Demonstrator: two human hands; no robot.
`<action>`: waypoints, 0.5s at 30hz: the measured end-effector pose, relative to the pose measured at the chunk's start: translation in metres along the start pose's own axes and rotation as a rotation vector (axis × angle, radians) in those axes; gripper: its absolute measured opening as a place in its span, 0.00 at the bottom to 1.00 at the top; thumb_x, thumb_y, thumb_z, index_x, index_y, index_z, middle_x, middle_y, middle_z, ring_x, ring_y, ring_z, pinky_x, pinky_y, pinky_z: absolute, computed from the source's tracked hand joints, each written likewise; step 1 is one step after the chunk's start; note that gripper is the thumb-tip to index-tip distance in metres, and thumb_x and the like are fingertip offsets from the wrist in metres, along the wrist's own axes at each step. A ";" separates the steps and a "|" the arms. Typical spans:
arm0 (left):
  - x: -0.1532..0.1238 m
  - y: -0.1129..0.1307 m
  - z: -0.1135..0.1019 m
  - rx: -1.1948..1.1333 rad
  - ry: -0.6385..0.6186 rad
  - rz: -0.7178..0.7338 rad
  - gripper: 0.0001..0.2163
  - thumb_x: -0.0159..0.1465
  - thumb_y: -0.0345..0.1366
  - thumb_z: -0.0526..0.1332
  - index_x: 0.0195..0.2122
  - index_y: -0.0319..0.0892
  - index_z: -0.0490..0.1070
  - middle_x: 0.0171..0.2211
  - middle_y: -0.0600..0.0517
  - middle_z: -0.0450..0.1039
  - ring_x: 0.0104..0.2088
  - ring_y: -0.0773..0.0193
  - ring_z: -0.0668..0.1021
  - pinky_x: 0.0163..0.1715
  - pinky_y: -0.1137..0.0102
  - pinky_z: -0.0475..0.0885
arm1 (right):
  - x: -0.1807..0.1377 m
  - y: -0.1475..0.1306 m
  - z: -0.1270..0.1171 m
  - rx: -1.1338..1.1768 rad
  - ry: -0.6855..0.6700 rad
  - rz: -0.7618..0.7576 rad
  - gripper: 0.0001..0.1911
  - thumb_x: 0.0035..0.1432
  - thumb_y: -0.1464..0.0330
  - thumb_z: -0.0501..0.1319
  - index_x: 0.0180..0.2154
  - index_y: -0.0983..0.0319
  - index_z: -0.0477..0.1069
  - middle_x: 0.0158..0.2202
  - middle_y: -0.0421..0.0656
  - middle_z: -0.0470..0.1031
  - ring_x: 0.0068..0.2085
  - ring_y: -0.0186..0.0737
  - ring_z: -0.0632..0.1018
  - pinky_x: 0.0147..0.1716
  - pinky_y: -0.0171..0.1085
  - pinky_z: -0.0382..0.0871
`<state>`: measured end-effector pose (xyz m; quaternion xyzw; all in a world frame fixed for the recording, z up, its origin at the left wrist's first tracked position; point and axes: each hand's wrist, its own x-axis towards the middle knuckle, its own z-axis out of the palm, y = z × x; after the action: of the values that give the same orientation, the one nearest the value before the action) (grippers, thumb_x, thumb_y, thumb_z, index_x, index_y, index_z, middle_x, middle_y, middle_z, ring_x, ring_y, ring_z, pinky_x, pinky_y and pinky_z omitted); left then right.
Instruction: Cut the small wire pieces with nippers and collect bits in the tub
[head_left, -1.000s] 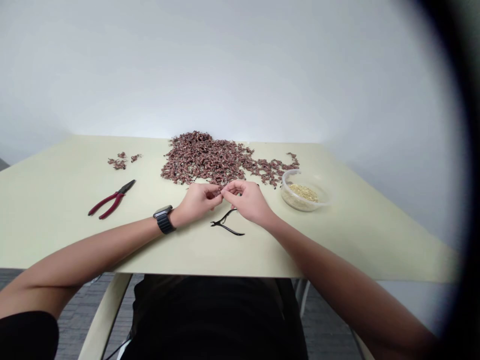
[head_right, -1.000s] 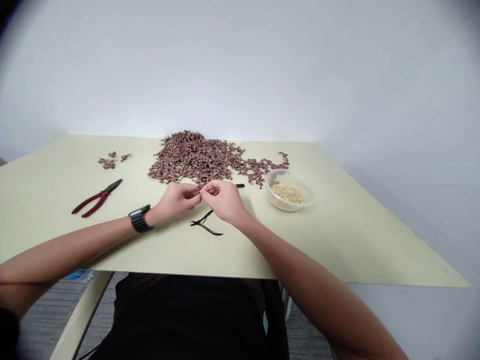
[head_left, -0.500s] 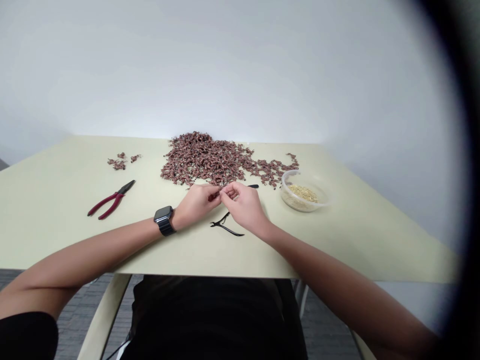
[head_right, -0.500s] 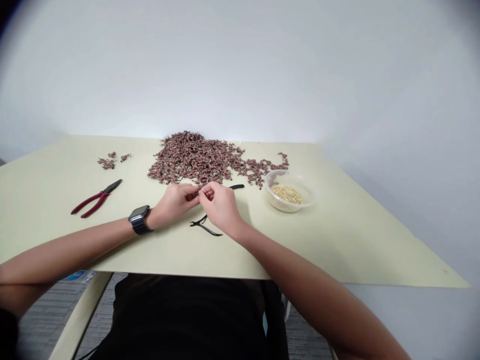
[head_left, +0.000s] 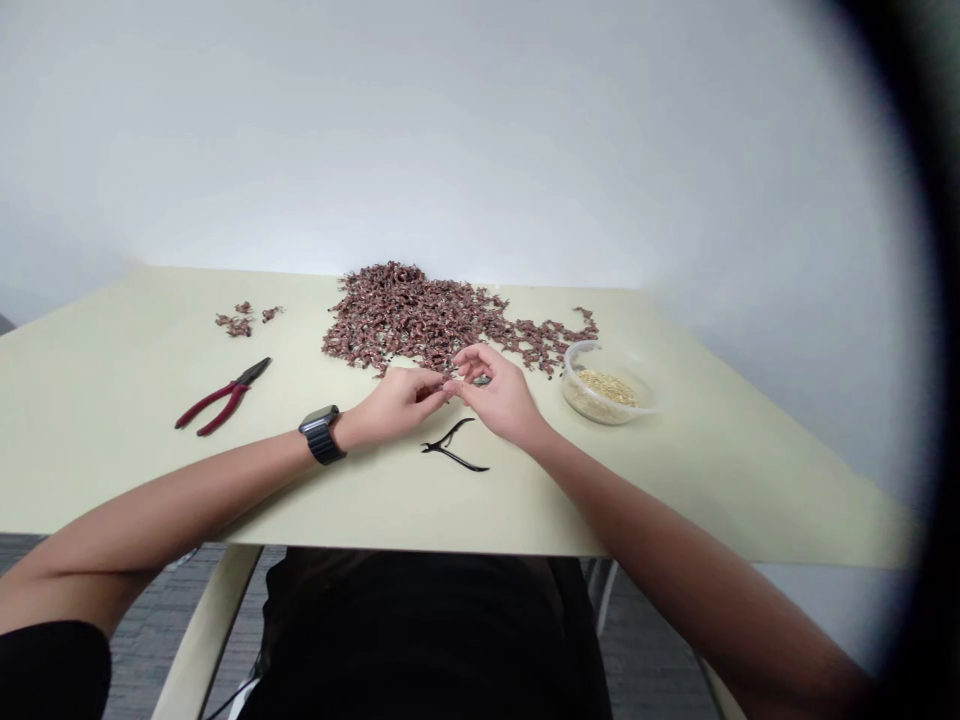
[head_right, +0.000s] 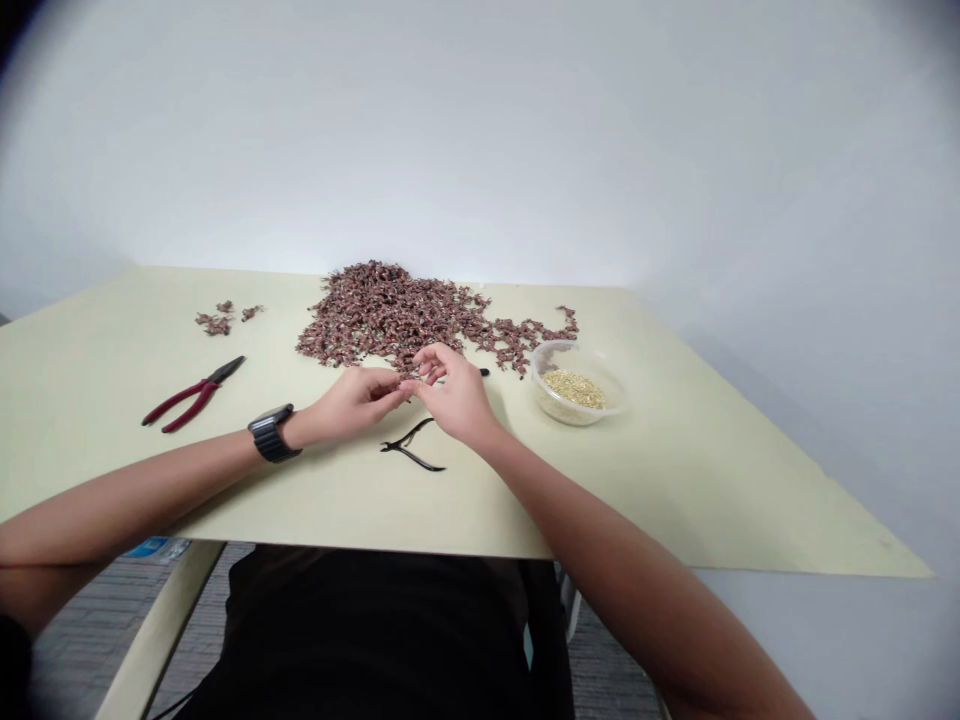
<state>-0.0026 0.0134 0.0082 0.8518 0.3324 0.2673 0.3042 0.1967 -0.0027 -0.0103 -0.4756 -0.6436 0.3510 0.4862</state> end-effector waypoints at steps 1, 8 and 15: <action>0.000 0.000 -0.002 -0.090 -0.062 -0.031 0.17 0.71 0.47 0.56 0.32 0.40 0.71 0.21 0.56 0.62 0.22 0.71 0.63 0.24 0.72 0.55 | 0.000 -0.001 -0.001 0.031 -0.039 -0.015 0.20 0.53 0.59 0.71 0.46 0.60 0.74 0.40 0.44 0.75 0.40 0.38 0.76 0.34 0.34 0.75; 0.005 -0.008 -0.009 -0.557 -0.288 -0.117 0.18 0.69 0.52 0.58 0.33 0.40 0.69 0.21 0.55 0.62 0.21 0.71 0.63 0.23 0.72 0.59 | 0.004 -0.009 -0.015 0.159 -0.290 -0.028 0.16 0.57 0.61 0.68 0.45 0.61 0.78 0.37 0.44 0.78 0.36 0.39 0.78 0.35 0.38 0.78; 0.005 -0.006 -0.010 -0.599 -0.237 -0.150 0.18 0.67 0.52 0.62 0.41 0.40 0.70 0.31 0.50 0.74 0.27 0.68 0.76 0.27 0.73 0.71 | 0.007 -0.005 -0.020 0.084 -0.201 -0.003 0.21 0.51 0.60 0.73 0.44 0.63 0.77 0.34 0.43 0.75 0.32 0.36 0.76 0.31 0.35 0.75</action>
<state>-0.0087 0.0245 0.0120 0.7228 0.2633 0.2291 0.5965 0.2143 0.0018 0.0022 -0.4163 -0.6746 0.4226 0.4394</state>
